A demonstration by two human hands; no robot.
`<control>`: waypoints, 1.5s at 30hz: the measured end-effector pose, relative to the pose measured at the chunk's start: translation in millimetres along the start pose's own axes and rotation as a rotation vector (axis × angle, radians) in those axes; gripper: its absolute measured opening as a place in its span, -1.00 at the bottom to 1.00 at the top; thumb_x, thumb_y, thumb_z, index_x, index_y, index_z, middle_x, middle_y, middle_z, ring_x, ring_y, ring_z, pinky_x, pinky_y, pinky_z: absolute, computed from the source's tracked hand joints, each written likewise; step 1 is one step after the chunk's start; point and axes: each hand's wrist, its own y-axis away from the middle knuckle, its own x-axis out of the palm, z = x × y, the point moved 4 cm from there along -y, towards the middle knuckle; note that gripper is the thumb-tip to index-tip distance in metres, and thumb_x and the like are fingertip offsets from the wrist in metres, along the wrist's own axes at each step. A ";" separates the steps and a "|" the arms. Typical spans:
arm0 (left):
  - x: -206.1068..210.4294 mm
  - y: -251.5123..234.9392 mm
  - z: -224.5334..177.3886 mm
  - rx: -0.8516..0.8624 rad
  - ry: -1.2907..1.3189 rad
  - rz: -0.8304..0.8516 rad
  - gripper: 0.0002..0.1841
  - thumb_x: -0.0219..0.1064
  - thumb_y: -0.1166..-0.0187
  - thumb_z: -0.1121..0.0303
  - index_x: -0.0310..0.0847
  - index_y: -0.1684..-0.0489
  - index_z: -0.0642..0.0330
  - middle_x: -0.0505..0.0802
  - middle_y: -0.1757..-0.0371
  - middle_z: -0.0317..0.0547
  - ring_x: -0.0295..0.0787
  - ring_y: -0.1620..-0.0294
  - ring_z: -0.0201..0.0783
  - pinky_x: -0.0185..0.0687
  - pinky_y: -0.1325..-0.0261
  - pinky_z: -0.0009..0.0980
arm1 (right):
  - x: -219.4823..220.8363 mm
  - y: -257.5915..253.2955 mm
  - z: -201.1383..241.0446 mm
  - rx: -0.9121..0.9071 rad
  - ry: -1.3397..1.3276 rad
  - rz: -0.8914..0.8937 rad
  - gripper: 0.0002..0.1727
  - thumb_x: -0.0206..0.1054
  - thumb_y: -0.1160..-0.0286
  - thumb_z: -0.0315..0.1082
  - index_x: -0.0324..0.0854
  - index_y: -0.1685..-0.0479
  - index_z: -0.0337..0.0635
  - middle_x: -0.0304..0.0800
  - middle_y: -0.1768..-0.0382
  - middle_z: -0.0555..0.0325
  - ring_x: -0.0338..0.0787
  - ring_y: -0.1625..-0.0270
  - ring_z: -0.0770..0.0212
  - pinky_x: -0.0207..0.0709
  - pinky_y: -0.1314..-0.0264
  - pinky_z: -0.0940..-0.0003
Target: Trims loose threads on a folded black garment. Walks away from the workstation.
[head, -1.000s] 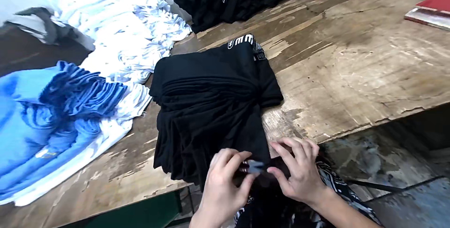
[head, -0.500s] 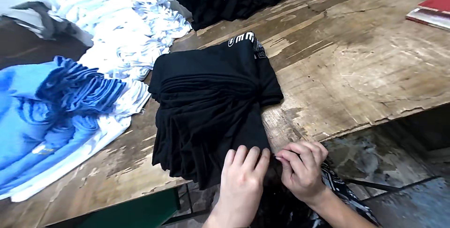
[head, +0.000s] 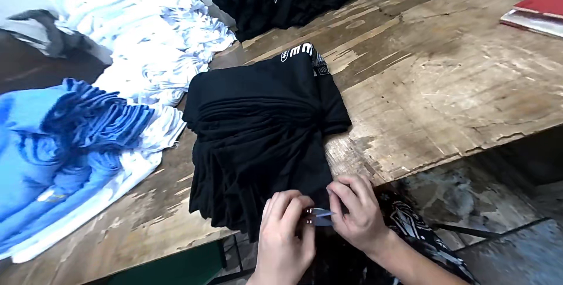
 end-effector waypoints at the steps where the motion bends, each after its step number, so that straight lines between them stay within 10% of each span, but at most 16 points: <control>1: 2.8 -0.9 3.2 -0.005 -0.020 0.022 -0.69 0.46 -0.37 0.12 0.76 -0.03 -0.03 0.80 -0.03 -0.16 0.74 -0.03 -0.26 0.67 -0.04 -0.27 | 1.0 -3.8 -1.0 0.011 -0.020 0.007 -0.80 0.28 -0.50 -0.36 0.83 0.11 -0.02 0.82 0.14 0.16 0.79 0.00 0.24 0.68 -0.14 0.31; 8: 13.2 22.7 21.4 0.052 0.011 -0.102 -0.84 0.36 -0.54 0.23 0.85 0.08 -0.12 0.75 0.14 -0.26 0.71 0.09 -0.43 0.69 -0.01 -0.52 | -10.7 5.7 -22.3 -0.240 0.032 0.177 -0.45 0.20 -0.60 0.32 0.73 -0.19 0.12 0.82 0.03 0.15 0.79 -0.09 0.17 0.59 -0.31 0.13; 15: -13.5 -27.6 16.7 -0.135 0.160 -0.135 -0.82 0.25 -0.66 0.33 0.79 0.17 0.11 0.84 0.27 -0.41 0.70 0.31 -0.65 0.66 0.23 -0.70 | 12.2 -26.9 2.9 0.325 -0.674 -0.081 -0.80 0.40 -0.41 -0.62 0.89 0.13 -0.25 0.94 0.09 0.09 0.92 0.02 0.32 0.86 -0.06 0.42; 18: -10.6 -43.6 40.2 -0.362 0.280 -0.094 -0.84 0.25 -0.69 0.33 0.79 0.12 0.01 0.84 0.33 -0.45 0.72 0.38 -0.59 0.64 0.31 -0.61 | 20.7 -38.6 0.0 0.589 -0.873 0.048 -0.79 0.30 -0.61 -0.50 0.73 -0.12 -0.26 0.89 0.20 0.15 0.83 0.19 0.36 0.73 0.08 0.44; 22: -7.0 -42.2 46.8 -0.415 0.365 -0.012 -0.82 0.23 -0.71 0.33 0.80 0.10 0.02 0.87 0.30 -0.39 0.77 0.33 -0.50 0.69 0.27 -0.55 | 5.9 -24.5 5.2 0.218 -0.433 0.189 -0.60 0.57 -0.42 -0.12 0.85 -0.19 -0.08 0.85 0.05 0.18 0.82 0.00 0.38 0.77 -0.06 0.46; 26: -1.4 -20.6 27.1 -0.298 0.395 0.073 -0.78 0.36 -0.52 0.41 0.78 -0.06 0.11 0.90 0.23 -0.40 0.81 0.30 -0.53 0.76 0.29 -0.59 | -33.0 11.2 -1.1 -0.049 -0.130 -0.004 -0.83 0.39 -0.58 -0.39 0.88 0.03 0.00 0.89 0.21 0.24 0.80 0.16 0.36 0.67 -0.01 0.46; 30: -1.6 -2.1 12.4 -0.012 0.206 -0.051 -0.62 0.59 -0.41 -0.01 0.87 -0.11 -0.09 0.85 0.05 -0.37 0.74 -0.01 -0.42 0.67 -0.12 -0.40 | -49.9 23.3 -4.8 -0.020 -0.168 -0.026 -0.87 0.37 -0.60 -0.39 0.84 0.10 -0.04 0.86 0.24 0.26 0.78 0.16 0.39 0.66 -0.01 0.48; 36: 17.8 4.5 -6.9 0.447 -0.209 -0.294 -0.76 0.43 -0.58 0.24 0.76 -0.16 -0.15 0.79 0.03 -0.27 0.59 0.04 -0.23 0.34 -0.24 -0.23 | -40.8 29.0 -0.9 -0.016 -0.237 -0.038 -0.90 0.40 -0.57 -0.33 0.82 0.13 -0.05 0.84 0.25 0.27 0.78 0.15 0.41 0.66 0.00 0.50; 45: 28.4 0.6 -4.8 0.558 -0.236 -0.226 -0.77 0.37 -0.59 0.34 0.81 -0.12 -0.04 0.83 0.04 -0.21 0.58 0.09 -0.21 0.35 -0.13 -0.22 | -42.1 27.9 -13.1 -0.044 -0.118 0.008 -0.89 0.47 -0.53 -0.17 0.90 0.13 0.21 0.85 0.25 0.42 0.71 0.05 0.37 0.52 -0.20 0.31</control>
